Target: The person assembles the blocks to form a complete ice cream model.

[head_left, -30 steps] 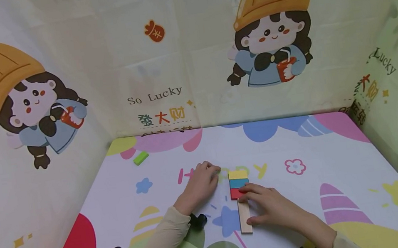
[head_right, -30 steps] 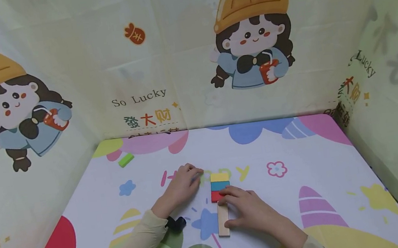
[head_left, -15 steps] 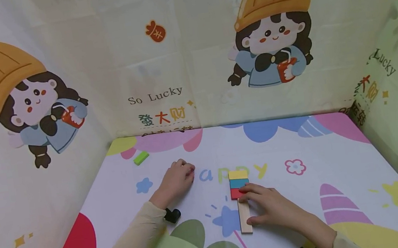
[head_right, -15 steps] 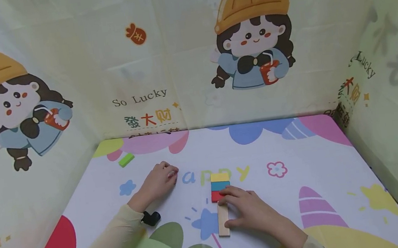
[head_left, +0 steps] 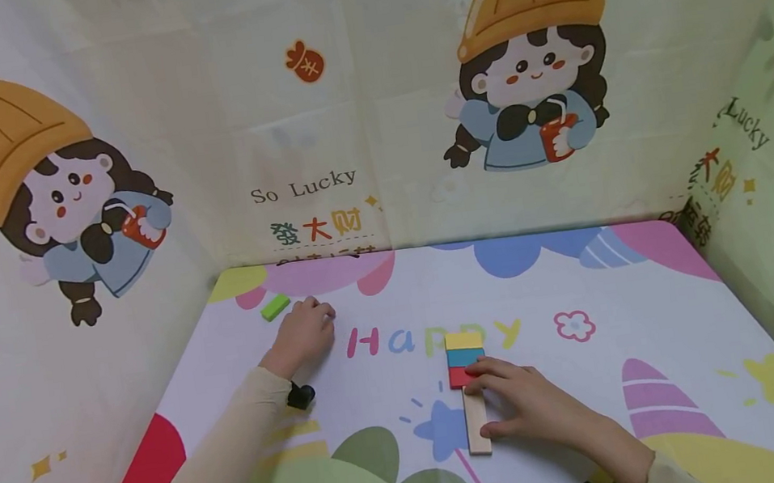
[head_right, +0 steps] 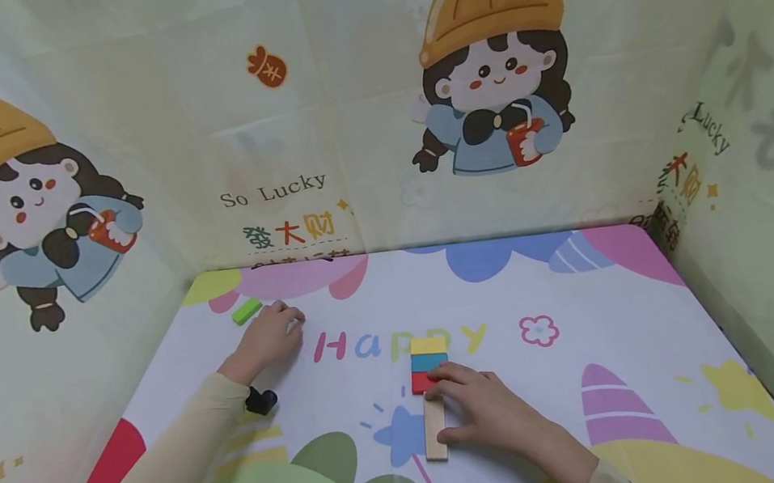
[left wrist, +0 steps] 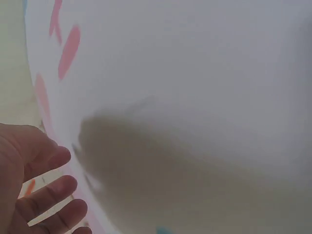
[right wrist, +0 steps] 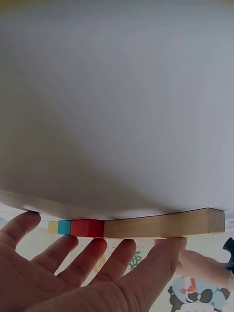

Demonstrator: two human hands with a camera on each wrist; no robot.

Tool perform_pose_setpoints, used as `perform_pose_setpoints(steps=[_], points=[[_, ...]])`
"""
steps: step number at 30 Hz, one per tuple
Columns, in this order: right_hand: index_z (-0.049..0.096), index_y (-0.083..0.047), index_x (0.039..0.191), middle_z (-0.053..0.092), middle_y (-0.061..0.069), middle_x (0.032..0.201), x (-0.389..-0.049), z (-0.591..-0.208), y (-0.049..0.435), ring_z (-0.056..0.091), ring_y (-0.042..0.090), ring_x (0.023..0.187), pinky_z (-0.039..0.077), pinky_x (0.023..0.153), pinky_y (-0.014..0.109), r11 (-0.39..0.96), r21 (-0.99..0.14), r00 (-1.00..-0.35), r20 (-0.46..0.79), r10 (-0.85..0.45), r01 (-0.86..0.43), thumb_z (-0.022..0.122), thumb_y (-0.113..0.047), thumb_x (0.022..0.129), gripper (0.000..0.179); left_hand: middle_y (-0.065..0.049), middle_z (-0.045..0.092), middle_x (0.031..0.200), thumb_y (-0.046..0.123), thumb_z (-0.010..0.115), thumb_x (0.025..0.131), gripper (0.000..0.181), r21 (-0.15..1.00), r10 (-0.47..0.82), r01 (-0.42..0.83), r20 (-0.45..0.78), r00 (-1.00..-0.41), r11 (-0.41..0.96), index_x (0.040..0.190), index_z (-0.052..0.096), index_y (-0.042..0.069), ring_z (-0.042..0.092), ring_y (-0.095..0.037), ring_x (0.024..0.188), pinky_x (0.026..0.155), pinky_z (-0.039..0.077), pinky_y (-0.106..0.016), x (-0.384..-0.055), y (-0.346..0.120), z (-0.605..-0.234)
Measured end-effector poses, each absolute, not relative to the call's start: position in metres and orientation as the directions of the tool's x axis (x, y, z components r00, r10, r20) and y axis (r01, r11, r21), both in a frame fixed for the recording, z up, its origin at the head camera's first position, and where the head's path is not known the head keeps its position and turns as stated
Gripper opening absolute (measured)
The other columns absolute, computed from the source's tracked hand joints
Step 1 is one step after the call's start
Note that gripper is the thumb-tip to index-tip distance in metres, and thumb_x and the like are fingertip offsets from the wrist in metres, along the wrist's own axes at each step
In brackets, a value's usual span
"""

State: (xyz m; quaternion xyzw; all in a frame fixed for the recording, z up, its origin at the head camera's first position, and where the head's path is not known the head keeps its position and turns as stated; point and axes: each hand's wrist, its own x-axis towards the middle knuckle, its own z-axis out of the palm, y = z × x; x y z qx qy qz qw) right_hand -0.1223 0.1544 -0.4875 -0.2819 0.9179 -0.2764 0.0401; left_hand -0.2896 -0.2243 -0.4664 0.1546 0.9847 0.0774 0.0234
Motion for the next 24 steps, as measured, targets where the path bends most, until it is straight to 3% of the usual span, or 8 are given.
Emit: perform_pose_setpoints(steps=[10, 16, 19, 24], points=[[0.069, -0.026, 0.125, 0.057, 0.000, 0.146, -0.122, -0.487, 0.155, 0.051, 0.029, 0.140, 0.047, 0.099, 0.061, 0.690, -0.526, -0.837, 0.080, -0.541, -0.497, 0.087, -0.039, 0.082, 0.048, -0.027, 0.056, 0.132, 0.015, 0.052, 0.102, 0.034, 0.149, 0.154, 0.153, 0.007, -0.988, 0.977, 0.129, 0.063, -0.004, 0.051, -0.045, 0.120, 0.099, 0.050, -0.057, -0.317, -0.273, -0.458], [0.069, -0.026, 0.125, 0.057, -0.001, 0.146, -0.122, -0.486, 0.157, 0.051, 0.029, 0.140, 0.046, 0.100, 0.062, 0.689, -0.532, -0.840, 0.080, -0.537, -0.491, 0.087, -0.039, 0.082, 0.048, -0.034, 0.041, 0.150, 0.014, 0.047, 0.103, 0.044, 0.215, 0.026, 0.027, 0.007, -1.000, 0.976, 0.143, 0.047, -0.006, 0.033, -0.054, 0.140, 0.109, 0.036, -0.070, -0.320, -0.289, -0.466], [0.069, -0.026, 0.125, 0.057, -0.001, 0.146, -0.122, -0.486, 0.157, 0.051, 0.028, 0.140, 0.046, 0.100, 0.062, 0.686, -0.535, -0.839, 0.084, -0.538, -0.493, 0.087, -0.040, 0.082, 0.048, -0.037, 0.040, 0.150, 0.012, 0.043, 0.104, 0.046, 0.211, -0.007, -0.003, 0.015, -1.000, 0.978, 0.145, 0.044, -0.007, 0.032, -0.056, 0.139, 0.108, 0.035, -0.072, -0.319, -0.296, -0.467], [0.069, -0.027, 0.125, 0.056, -0.002, 0.147, -0.122, -0.487, 0.156, 0.050, 0.028, 0.141, 0.046, 0.101, 0.062, 0.689, -0.534, -0.839, 0.076, -0.538, -0.490, 0.087, -0.040, 0.082, 0.048, -0.036, 0.045, 0.143, 0.013, 0.040, 0.104, 0.044, 0.195, -0.042, -0.043, -0.007, -0.999, 0.980, 0.144, 0.047, -0.006, 0.042, -0.054, 0.125, 0.102, 0.040, -0.068, -0.314, -0.306, -0.468]])
